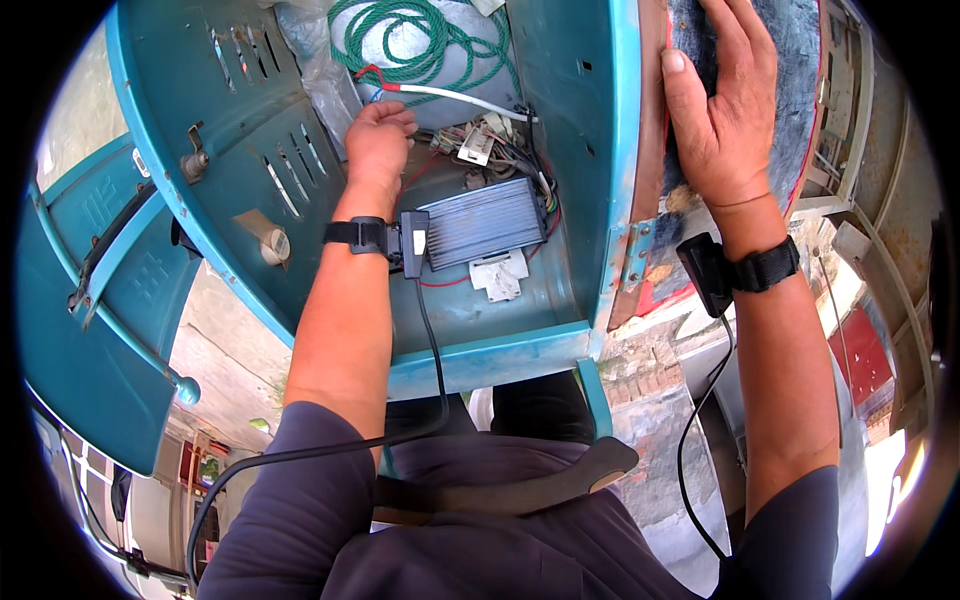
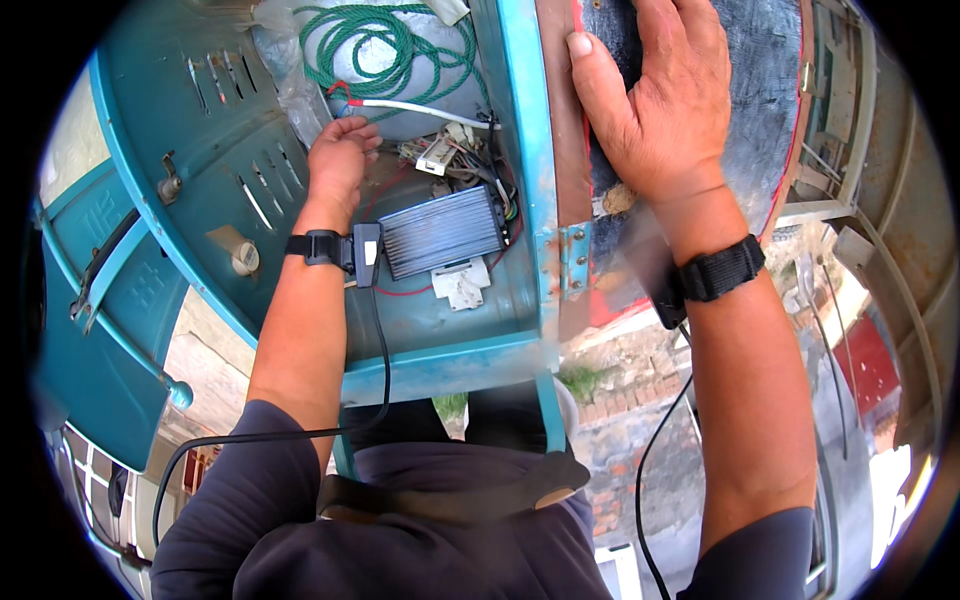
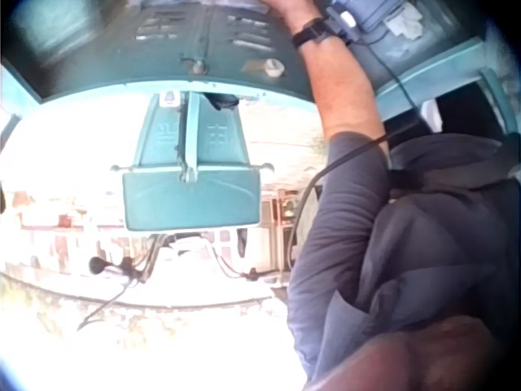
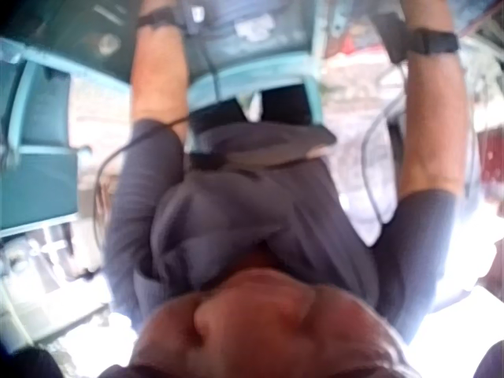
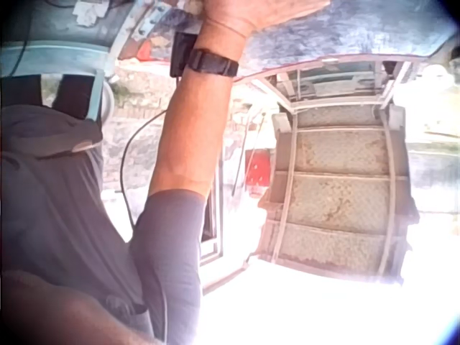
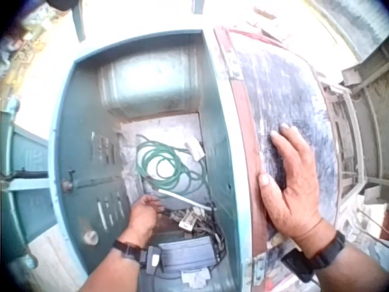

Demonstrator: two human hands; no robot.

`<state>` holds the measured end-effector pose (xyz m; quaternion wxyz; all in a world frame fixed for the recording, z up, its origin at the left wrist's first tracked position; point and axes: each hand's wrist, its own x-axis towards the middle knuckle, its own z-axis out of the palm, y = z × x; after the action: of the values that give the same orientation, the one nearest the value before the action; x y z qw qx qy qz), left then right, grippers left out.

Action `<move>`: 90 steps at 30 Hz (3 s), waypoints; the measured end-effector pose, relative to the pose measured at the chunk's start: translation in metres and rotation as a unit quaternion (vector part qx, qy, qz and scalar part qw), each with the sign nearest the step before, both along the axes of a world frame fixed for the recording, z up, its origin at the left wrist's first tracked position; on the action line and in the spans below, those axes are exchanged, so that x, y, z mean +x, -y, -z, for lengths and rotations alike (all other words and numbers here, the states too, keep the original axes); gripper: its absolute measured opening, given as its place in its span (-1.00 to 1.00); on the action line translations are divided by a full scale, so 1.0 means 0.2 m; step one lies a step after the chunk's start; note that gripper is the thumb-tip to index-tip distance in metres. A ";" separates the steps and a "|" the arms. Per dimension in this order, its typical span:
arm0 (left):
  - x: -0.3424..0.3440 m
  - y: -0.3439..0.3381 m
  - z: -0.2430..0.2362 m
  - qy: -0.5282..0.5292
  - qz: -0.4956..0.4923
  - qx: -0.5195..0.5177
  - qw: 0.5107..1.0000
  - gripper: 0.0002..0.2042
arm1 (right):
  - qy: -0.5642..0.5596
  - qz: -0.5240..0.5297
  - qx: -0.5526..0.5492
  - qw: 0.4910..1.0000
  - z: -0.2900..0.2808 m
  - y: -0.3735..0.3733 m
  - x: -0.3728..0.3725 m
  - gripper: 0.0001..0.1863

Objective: The person works on the wiring inside the open compartment of a teal three-wheeled vehicle, handling wires and a terminal block. They briefly walk indoors to retrieve a roll of black tape from a workbench, then return to the vehicle to continue adjusting the wiring.

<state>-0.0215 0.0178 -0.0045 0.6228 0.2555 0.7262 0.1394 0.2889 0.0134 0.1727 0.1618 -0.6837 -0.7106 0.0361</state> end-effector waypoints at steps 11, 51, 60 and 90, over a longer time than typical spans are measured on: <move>-0.01 -0.01 -0.59 0.049 0.072 0.026 0.996 -0.77 | -0.034 -0.026 0.045 0.998 0.04 -0.01 0.05 -0.40; -1.62 3.06 -1.81 -0.076 -0.331 -0.033 0.940 -0.80 | -0.106 -0.210 -0.400 0.886 -1.04 1.12 -0.94 -0.40; -1.38 3.67 -1.81 -0.115 -0.497 -0.012 0.860 -0.80 | -0.026 -0.213 -0.536 0.817 -1.16 1.02 -1.03 -0.33; -4.88 4.13 -1.89 -0.274 -0.476 0.078 0.832 -0.84 | 0.153 -0.357 -0.517 0.763 -0.72 1.28 -4.80 -0.40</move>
<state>-0.9969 -0.8079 0.3744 0.2326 -0.0465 0.8857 0.3990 -0.6704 -0.2427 0.3173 -0.3518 -0.3569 -0.7924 0.3477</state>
